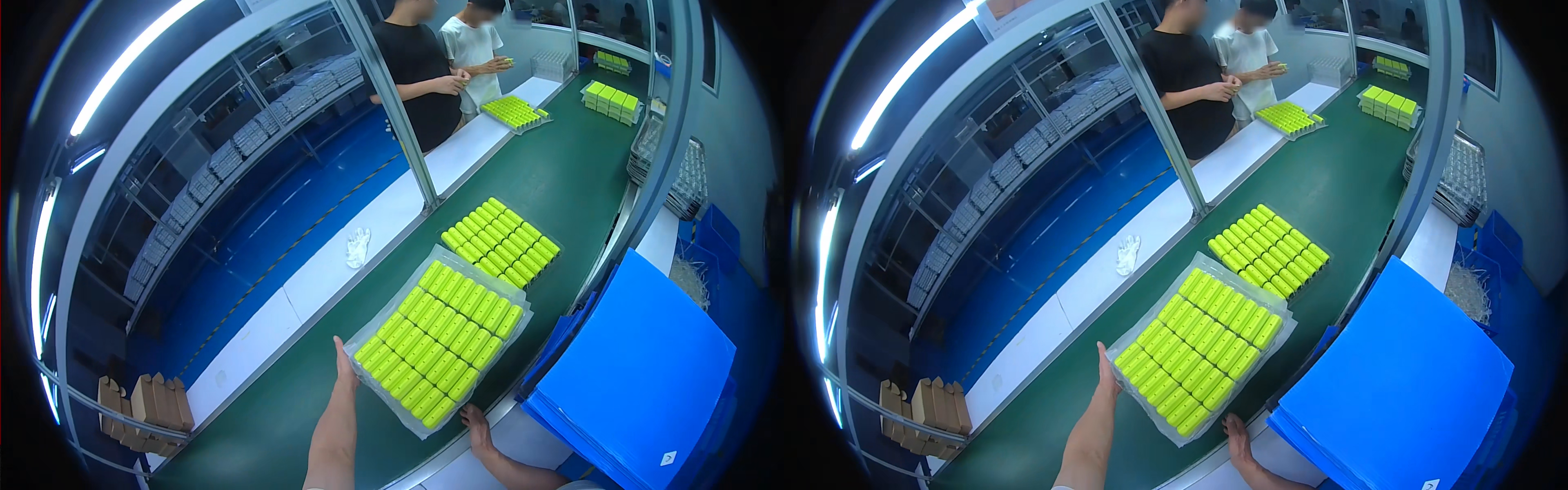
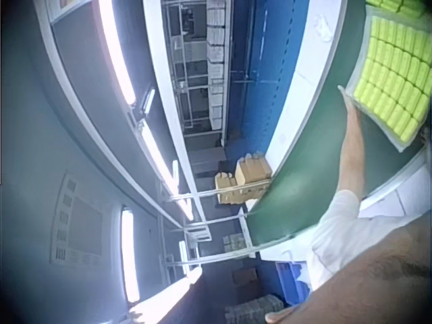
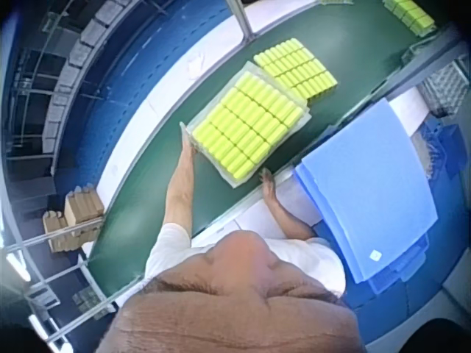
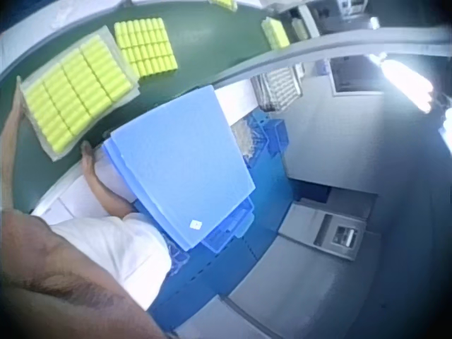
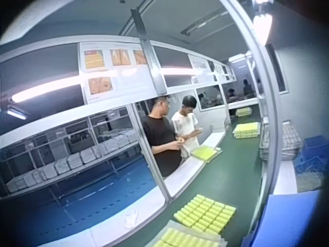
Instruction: The person wraps trays of yellow cylindrical items in white tissue paper and places them on a conveyor belt. They then stack blue plastic boards, secure them with a white tie, and place the bundle on the belt. The person repeats the wrapping process for additional trays.
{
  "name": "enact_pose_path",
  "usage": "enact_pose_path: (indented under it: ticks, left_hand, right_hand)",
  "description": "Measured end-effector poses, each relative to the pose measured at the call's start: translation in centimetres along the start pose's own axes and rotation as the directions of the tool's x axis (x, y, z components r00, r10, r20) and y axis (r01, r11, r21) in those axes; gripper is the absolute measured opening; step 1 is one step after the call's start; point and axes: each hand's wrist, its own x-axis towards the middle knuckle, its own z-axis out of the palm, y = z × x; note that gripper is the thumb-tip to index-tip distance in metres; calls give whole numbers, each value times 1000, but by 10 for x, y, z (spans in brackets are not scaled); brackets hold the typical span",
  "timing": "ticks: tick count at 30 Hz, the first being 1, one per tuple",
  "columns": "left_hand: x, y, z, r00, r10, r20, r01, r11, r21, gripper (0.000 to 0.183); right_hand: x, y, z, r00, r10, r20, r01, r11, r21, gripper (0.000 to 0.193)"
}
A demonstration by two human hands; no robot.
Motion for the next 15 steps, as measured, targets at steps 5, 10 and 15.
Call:
enact_pose_path:
  ticks: [5, 10, 15]
  left_hand:
    - [0, -11, 14, 986, -157, 50, 153, 984, 88, 68]
    - [-62, -41, -28, 990, -91, -113, 111, 975, 195, 58]
    - [-187, -104, -56, 978, -31, -207, 44, 998, 55, 55]
  right_hand:
    - [19, -6, 2, 997, 70, 41, -74, 991, 116, 54]
    - [21, -1, 16, 996, 66, 53, -73, 986, 150, 56]
    - [-15, -61, 14, 951, 143, 275, -267, 827, 495, 43]
